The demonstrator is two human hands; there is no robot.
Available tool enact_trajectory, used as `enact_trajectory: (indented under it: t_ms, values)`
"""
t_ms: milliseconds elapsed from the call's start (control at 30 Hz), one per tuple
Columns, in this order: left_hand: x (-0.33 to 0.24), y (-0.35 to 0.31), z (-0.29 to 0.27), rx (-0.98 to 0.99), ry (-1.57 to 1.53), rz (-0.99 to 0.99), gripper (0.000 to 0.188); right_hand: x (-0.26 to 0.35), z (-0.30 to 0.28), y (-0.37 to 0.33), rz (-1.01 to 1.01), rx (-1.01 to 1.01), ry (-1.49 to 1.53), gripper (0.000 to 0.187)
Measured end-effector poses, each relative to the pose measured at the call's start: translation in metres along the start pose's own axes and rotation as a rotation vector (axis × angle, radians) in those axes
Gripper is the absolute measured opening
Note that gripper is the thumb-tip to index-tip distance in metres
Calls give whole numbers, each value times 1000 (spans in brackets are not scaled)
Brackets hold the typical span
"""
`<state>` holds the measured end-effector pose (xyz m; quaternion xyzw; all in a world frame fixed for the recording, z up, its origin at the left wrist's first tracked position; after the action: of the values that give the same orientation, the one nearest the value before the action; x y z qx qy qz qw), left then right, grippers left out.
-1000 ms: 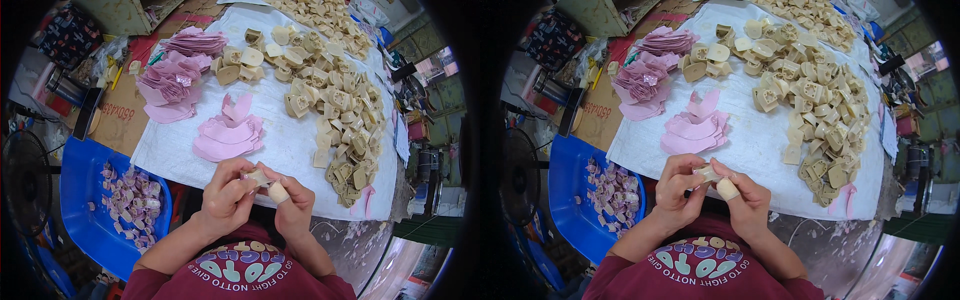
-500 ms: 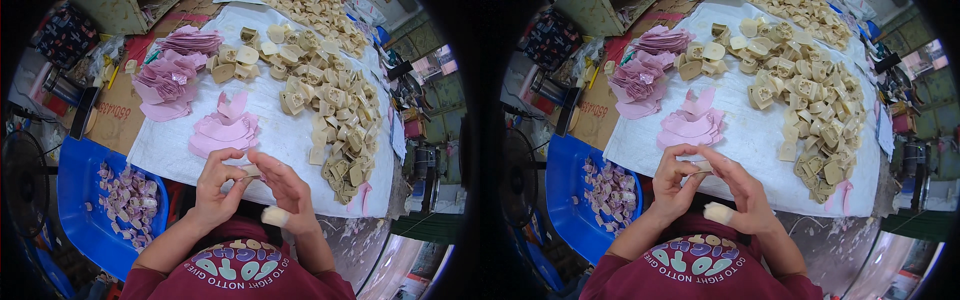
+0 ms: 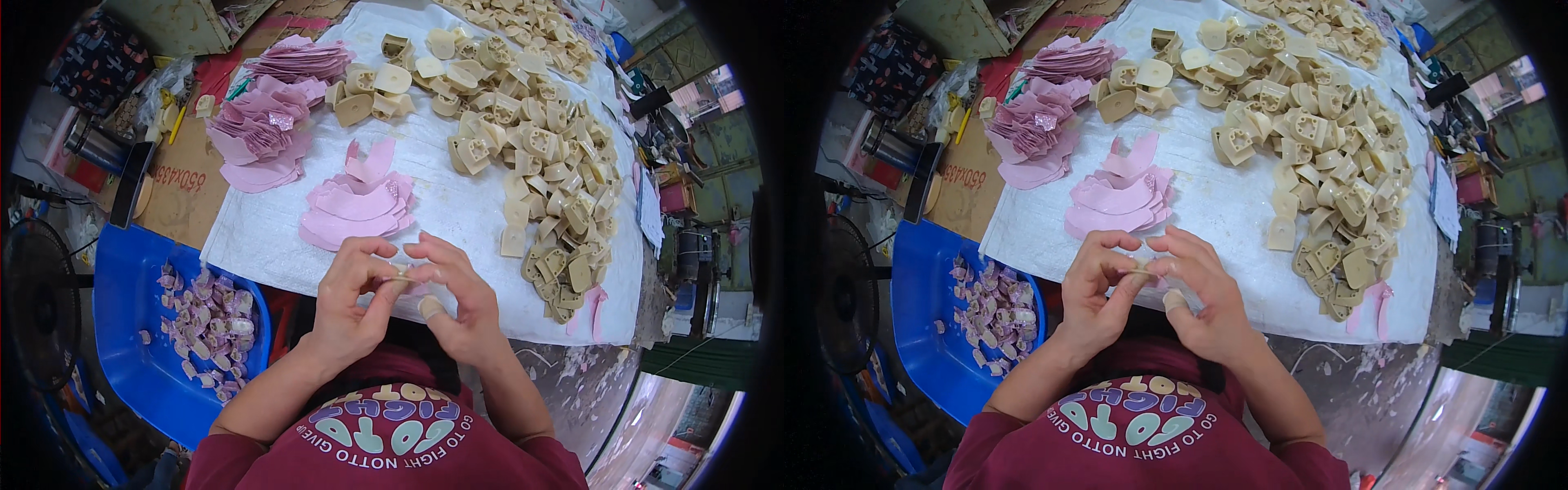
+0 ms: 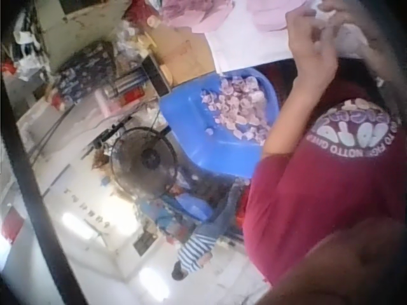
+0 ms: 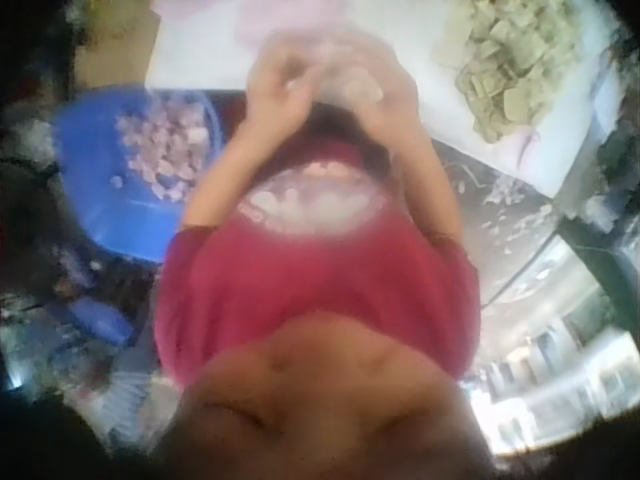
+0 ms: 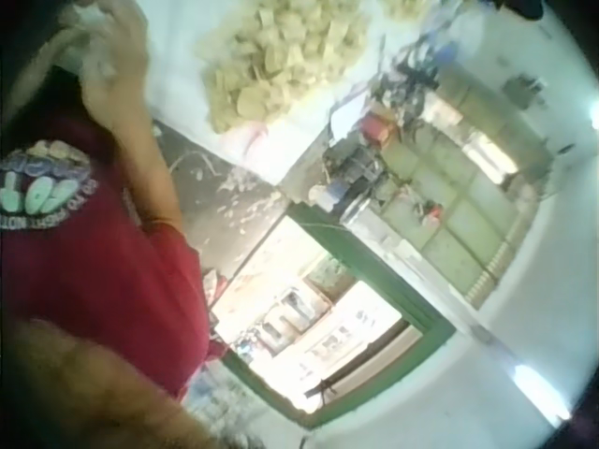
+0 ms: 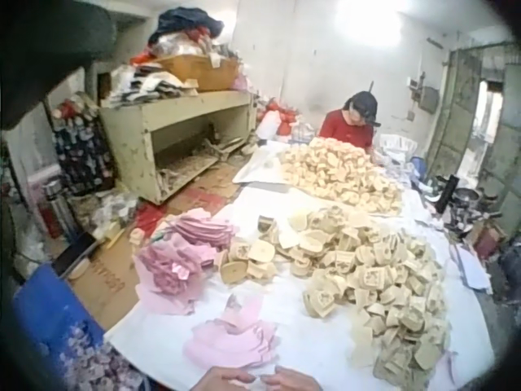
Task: The person assembles small craft components by hand, pressing pink foam pieces into beige plastic molds. They repeatedly pick up a mold and a foam piece, fit them together, and place the finished unit into a blue bin.
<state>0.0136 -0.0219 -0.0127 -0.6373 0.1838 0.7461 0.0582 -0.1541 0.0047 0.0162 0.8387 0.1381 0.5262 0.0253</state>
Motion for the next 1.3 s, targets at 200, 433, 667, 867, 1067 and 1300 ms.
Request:
enact_trajectory:
  t_ms: [200,433,667,867,1067,1300]
  values:
    - [-6,13,1,33,-583,-459,12,-17,-3,1,315,60,996,31]
    - [1,6,8,-50,-337,-338,13,-19,19,-1,92,-262,422,16]
    - [4,2,7,-31,-187,-208,15,-12,11,4,26,-195,192,13]
    - [-11,6,-5,108,471,219,32,-15,6,5,56,-143,216,10]
    - [2,-2,5,74,-922,-589,53,0,6,1,-175,-410,-250,17]
    - [-2,1,7,-46,-1039,-574,52,1,29,2,220,-286,653,39]
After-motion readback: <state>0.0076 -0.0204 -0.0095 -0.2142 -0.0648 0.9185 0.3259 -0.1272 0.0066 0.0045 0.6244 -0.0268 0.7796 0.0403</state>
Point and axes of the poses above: each hand's wrist, its own y-axis towards the middle knuckle, its own z-axis out of the palm, x = y × z, the point moved 2 cm from there along y, towards the middle knuckle, and after that the axes turned 1 degree about z, right-handed, at the moved point
